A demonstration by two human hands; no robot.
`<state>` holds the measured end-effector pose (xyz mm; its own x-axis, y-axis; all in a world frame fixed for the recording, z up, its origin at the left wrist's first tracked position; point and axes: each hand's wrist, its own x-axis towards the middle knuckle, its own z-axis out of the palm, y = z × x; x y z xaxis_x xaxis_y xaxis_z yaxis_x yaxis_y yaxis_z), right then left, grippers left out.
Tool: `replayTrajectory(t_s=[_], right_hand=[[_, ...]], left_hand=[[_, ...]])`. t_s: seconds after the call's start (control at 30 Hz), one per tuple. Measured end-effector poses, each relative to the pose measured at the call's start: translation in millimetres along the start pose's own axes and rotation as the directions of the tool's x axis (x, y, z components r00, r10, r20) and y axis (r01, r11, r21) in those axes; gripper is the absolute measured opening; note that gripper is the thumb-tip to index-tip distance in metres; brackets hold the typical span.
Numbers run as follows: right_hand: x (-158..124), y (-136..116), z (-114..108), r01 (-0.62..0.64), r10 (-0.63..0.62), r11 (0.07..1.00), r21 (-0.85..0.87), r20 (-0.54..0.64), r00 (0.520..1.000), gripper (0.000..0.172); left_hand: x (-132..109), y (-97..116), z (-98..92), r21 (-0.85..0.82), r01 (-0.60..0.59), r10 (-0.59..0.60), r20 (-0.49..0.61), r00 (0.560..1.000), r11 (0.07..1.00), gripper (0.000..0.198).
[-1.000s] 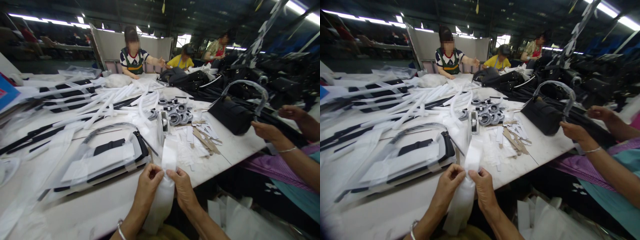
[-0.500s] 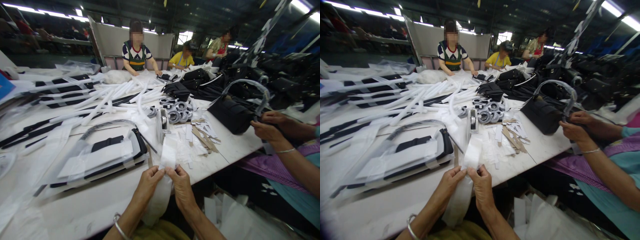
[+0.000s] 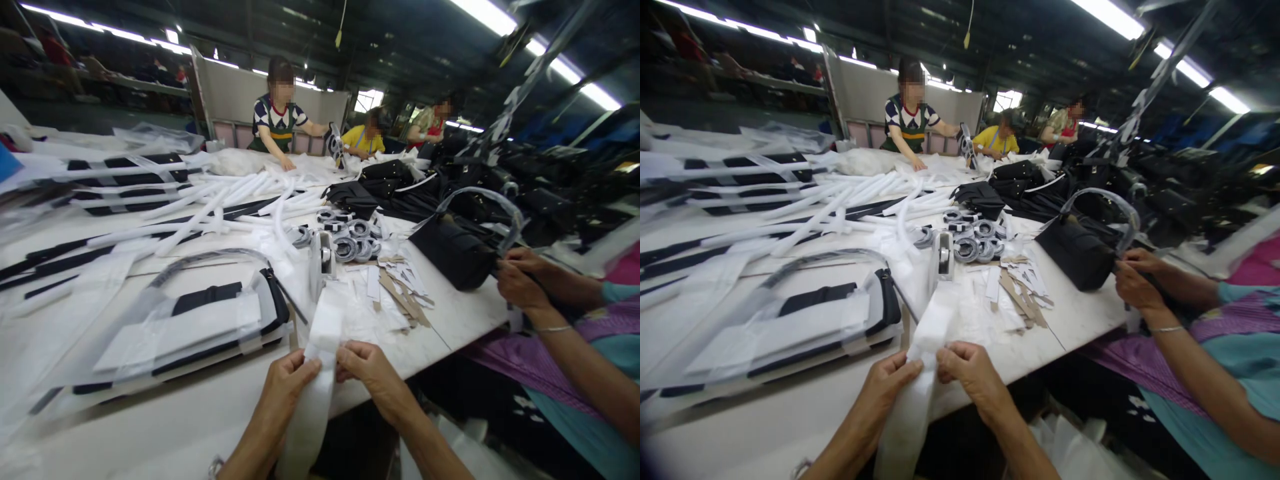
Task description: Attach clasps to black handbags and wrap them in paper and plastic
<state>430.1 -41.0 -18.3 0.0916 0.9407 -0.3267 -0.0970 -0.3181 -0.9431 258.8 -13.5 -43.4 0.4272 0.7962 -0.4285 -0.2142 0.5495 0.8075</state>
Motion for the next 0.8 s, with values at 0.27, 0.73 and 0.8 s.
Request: replayTrajectory(t_s=[0.27, 0.73, 0.8], right_hand=[[51.0, -78.4, -9.5, 0.252, -0.305, 0.921, -0.297, -0.147, 0.941, 0.032], [107.7, -111.0, 6.6, 0.272, -0.374, 0.878, -0.395, -0.21, 0.903, 0.037], [120.8, -93.0, -14.1, 0.151, -0.281, 0.889, -0.432, -0.254, 0.926, 0.037]], left_hand=[[5.8, -0.3, 0.5, -0.038, 0.023, -0.022, 0.044, 0.999, 0.999, 0.046], [2.0, -4.6, -3.4, 0.055, 0.02, -0.028, 0.148, 0.989, 0.998, 0.037], [0.1, -10.2, -4.7, 0.013, 0.064, -0.065, 0.181, 0.981, 0.998, 0.035]])
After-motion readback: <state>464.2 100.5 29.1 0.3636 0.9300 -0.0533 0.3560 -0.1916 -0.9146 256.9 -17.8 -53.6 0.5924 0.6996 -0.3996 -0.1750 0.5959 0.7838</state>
